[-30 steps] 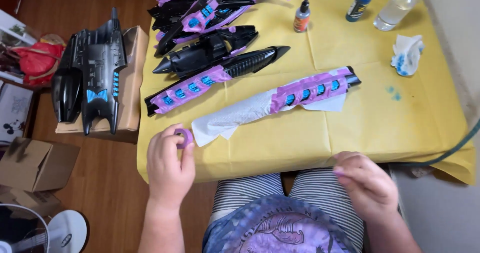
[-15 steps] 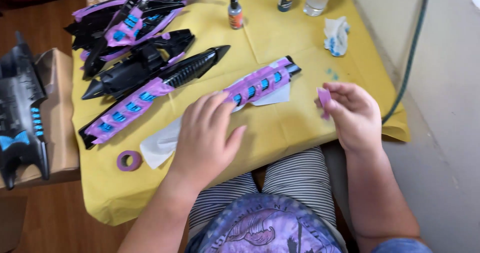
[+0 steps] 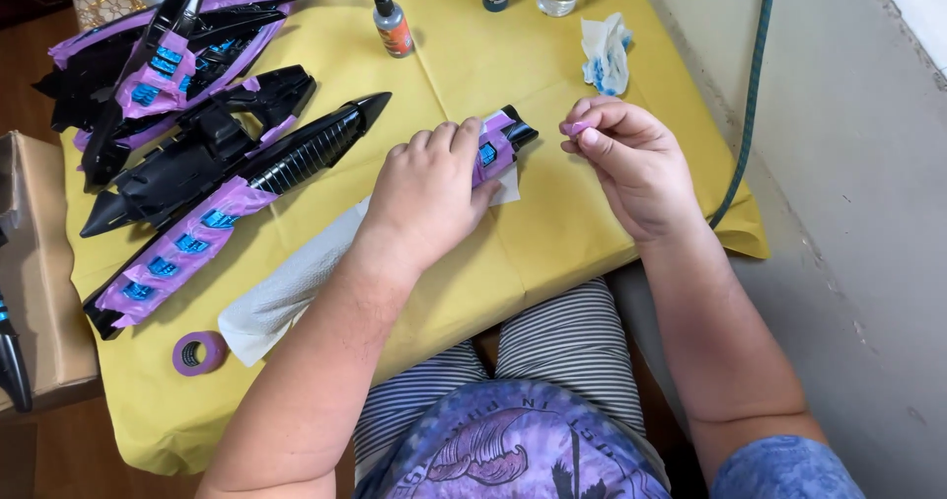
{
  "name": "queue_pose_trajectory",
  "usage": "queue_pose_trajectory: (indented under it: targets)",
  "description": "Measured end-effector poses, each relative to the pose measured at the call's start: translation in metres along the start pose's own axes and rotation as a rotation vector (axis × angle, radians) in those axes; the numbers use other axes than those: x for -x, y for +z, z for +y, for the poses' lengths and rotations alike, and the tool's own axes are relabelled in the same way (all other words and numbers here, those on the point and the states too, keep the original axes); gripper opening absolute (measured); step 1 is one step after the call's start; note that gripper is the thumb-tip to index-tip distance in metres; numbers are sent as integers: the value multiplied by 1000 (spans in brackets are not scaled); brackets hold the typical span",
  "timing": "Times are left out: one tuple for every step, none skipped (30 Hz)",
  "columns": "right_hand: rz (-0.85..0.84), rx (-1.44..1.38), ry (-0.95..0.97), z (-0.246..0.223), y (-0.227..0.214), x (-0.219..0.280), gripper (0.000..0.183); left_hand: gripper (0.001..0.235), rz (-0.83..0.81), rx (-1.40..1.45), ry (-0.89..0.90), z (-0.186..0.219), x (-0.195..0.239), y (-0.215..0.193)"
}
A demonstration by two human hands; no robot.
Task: The person uses an airbrush to paint a small part and then removes masking tape and protective paper from a larger painted model component.
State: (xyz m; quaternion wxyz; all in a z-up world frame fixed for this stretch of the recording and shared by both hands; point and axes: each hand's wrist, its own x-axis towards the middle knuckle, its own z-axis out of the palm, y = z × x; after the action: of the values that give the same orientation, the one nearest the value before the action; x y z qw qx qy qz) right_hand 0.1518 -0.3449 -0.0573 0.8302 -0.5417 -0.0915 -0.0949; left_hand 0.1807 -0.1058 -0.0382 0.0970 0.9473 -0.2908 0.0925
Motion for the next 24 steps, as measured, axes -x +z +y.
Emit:
queue_pose_trajectory:
  targets:
    - [1,0,3,3,-1,-1,2,70,-2,1,-1,0,0,-1]
    - [39,25,27,7,-1,-2,8,69,-9,6,4,1,-1,-1]
    - [76,51,51,11,-1,-3,15,68,-15,11,9,0,0,-2]
    - [76,51,53,10,5,-3,15,68,-17,12,8,0,0,-2]
    - [85,70,56,9,11,-4,18,68,-16,16,12,0,0,-2]
    - [95,89,59,8,17,-5,21,68,-15,20,16,-1,0,-2]
    - [94,90,60,12,18,-6,21,68,-15,22,14,-1,0,-3]
    - [106,96,71,15,20,-6,23,67,-18,24,17,0,0,-3]
    - [118,103,83,18,20,-6,26,65,-21,28,19,0,0,-4]
    - [117,105,84,17,26,-4,26,65,-21,31,17,1,0,-4]
    - [128,111,95,16,32,-3,27,65,-8,29,20,1,0,-3]
    - [138,117,106,15,38,-2,29,65,5,27,24,0,0,-3]
    - [135,121,106,17,39,-2,29,65,8,30,21,1,0,-3]
    - [137,131,128,20,40,-2,40,64,8,27,27,1,0,-4]
    - [136,141,151,23,43,-2,52,63,9,24,30,0,1,-4]
    - [130,144,153,26,42,-3,52,63,12,26,24,0,1,-4]
    - [138,150,153,30,41,-2,54,64,22,25,27,0,1,-4]
    - [147,155,152,33,39,-2,55,64,31,25,30,0,2,-4]
    - [142,157,153,34,41,-2,55,64,34,25,26,0,2,-2]
    - [150,183,138,35,42,-1,56,64,49,21,33,-1,2,0]
    - [159,210,124,36,42,-1,56,64,63,17,41,-1,2,2]
    - [157,212,124,36,45,-2,56,64,65,19,38,-2,2,4]
    - [168,234,111,36,48,-1,56,65,80,7,41,-2,2,6]
    - [179,257,98,36,51,-1,55,67,94,-5,44,-2,2,8]
